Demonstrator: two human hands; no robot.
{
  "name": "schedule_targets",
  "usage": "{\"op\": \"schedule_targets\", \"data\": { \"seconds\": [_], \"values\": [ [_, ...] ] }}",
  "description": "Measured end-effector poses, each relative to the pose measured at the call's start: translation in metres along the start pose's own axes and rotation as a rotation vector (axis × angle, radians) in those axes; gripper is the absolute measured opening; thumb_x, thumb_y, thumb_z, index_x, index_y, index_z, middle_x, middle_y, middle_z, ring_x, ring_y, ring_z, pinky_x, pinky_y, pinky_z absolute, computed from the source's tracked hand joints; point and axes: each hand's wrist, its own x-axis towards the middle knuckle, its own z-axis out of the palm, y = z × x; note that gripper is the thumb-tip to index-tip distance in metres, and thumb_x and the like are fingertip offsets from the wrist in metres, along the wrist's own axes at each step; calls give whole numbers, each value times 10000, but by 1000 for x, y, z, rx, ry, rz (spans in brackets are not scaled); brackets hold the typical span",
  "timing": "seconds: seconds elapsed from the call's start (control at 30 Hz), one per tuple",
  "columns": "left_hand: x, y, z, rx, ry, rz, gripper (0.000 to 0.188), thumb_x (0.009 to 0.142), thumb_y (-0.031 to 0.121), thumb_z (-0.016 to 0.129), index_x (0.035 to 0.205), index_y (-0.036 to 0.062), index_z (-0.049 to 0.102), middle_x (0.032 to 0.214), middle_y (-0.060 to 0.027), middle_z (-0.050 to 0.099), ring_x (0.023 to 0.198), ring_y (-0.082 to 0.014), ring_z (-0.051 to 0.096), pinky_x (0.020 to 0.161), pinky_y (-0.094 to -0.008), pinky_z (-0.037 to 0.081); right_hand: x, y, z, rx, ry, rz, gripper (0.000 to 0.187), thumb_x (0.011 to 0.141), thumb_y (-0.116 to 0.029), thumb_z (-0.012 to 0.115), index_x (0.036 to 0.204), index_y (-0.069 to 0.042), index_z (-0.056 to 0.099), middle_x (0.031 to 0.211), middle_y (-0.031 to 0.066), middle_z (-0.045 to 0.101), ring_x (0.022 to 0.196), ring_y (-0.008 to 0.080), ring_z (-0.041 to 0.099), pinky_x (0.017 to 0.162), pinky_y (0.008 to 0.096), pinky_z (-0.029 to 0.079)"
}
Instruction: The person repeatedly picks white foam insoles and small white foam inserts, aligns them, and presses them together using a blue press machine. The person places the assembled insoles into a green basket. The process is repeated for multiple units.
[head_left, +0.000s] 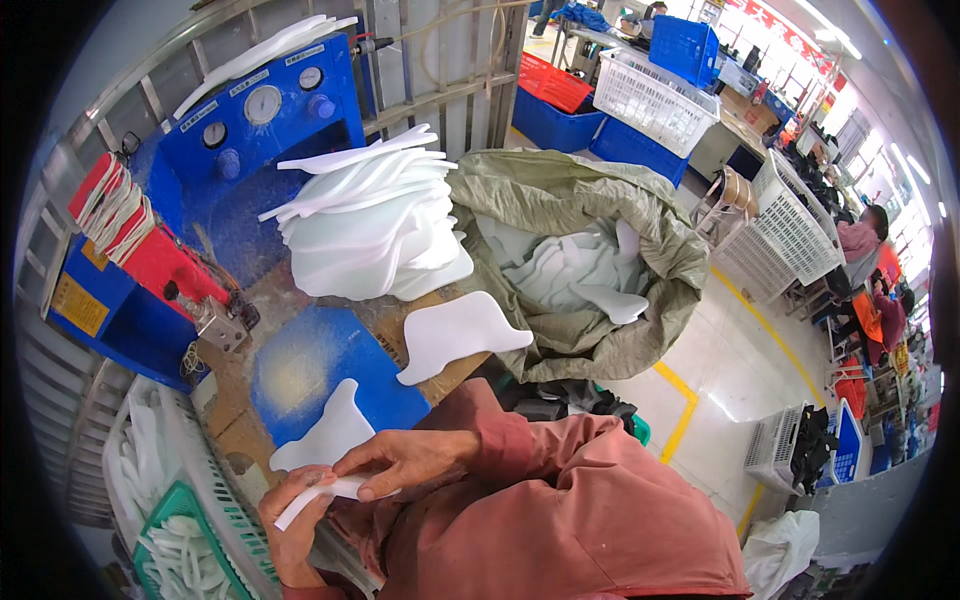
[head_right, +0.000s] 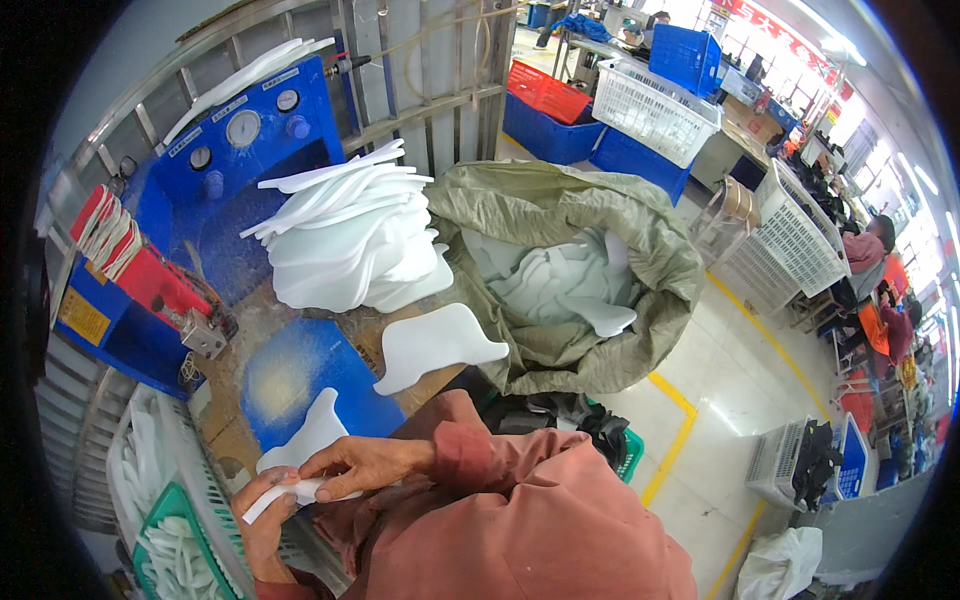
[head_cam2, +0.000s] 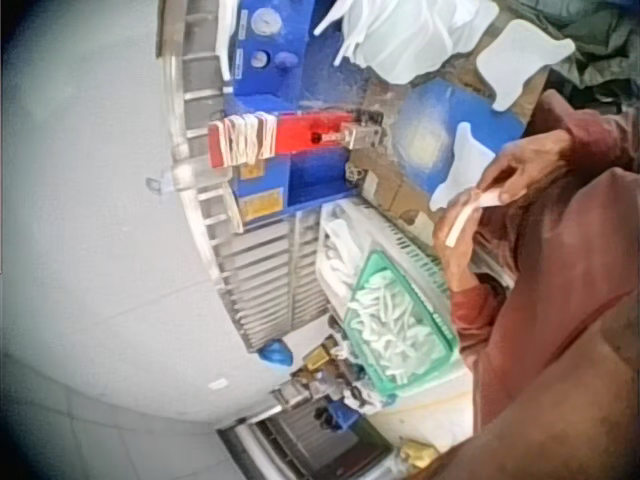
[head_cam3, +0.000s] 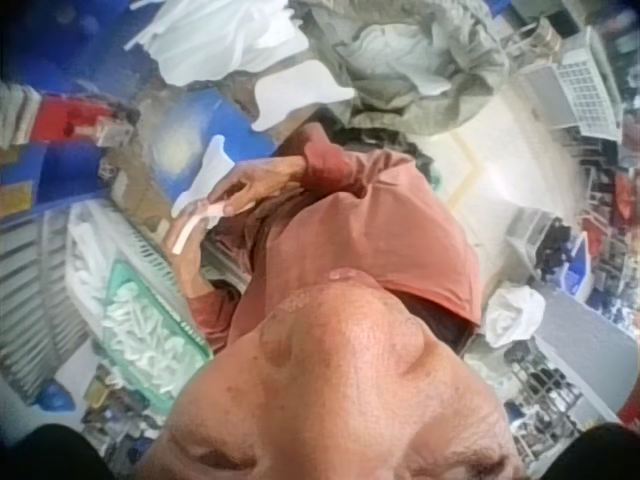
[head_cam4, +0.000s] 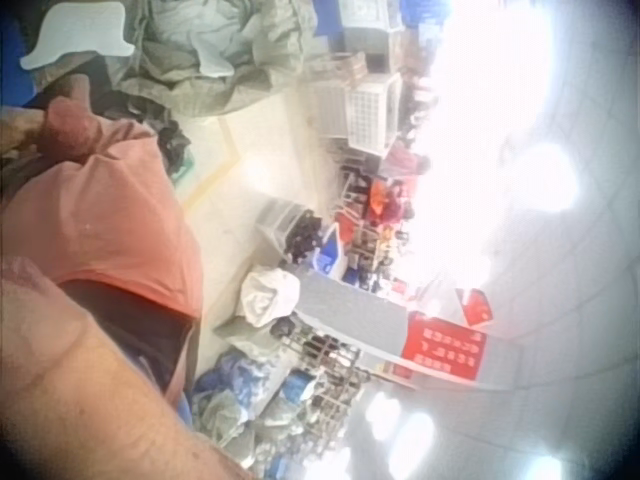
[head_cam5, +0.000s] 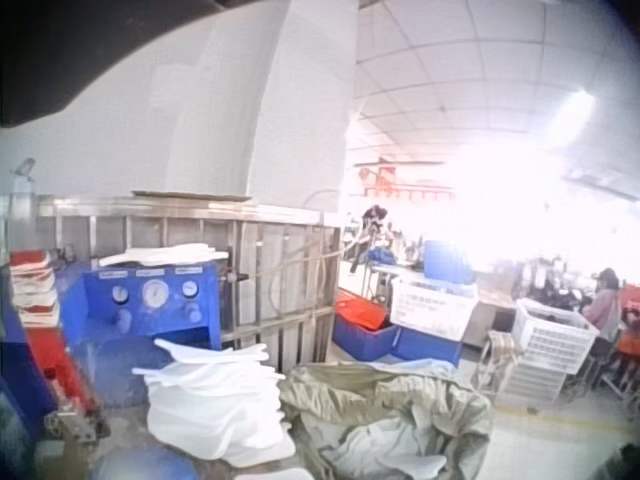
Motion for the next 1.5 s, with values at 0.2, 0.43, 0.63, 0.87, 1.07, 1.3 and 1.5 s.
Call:
{"op": "schedule_targets", "data": {
  "seconds": [0.2,0.43,0.63,0.87,1.07,1.3,1.5],
  "values": [
    [0,-17,-11,-38,87,-55,287,866,-25,779,1149,-52,746,1124,-167,769,1038,-230,719,926,-336,564,4,4,0,-213,15,78,657,1017,-380,734,1504,15,538,1390,164,641,1249,232,607,1055,356,488],
    [-9,-43,-27,33,-55,190,224,891,-41,754,1113,-60,743,1131,-179,770,1059,-267,727,964,-379,566,13,26,4,199,-25,151,649,1040,-416,706,1495,21,554,1230,89,675,1039,152,628,860,298,529],
    [-9,-41,-30,4,-28,-19,329,881,-64,743,1209,-65,721,1181,-179,760,1119,-256,709,966,-378,572,23,25,10,164,16,200,655,1005,-381,756,1481,25,564,1241,107,681,1082,166,627,924,320,531],
    [-15,-65,-51,187,170,-269,456,953,39,769,1386,-49,658,1199,-79,745,1058,-150,686,919,-312,565,29,26,-4,-918,69,17,726,922,-355,794,1530,-83,505,1354,244,598,1197,473,636,984,507,543],
    [-27,-91,-58,401,302,-86,335,972,114,752,1292,18,736,958,-120,796,853,-131,740,756,-278,566,51,25,-5,-1181,22,-76,698,825,-253,851,1447,-76,587,1106,131,590,957,350,648,832,443,561],
    [-11,-113,-65,427,497,-13,270,968,144,761,1212,29,765,917,-155,779,786,-270,768,714,-359,586,85,32,-9,-1253,8,-60,703,820,-214,846,1459,-109,573,1087,112,586,937,326,654,794,435,551],
    [7,-129,-87,669,501,135,236,977,87,738,1190,-8,767,1035,-163,771,898,-269,761,800,-345,588,109,44,-20,-1278,-13,-70,661,794,-203,862,1404,-87,636,1067,122,594,920,318,651,765,415,552]
  ]
}}
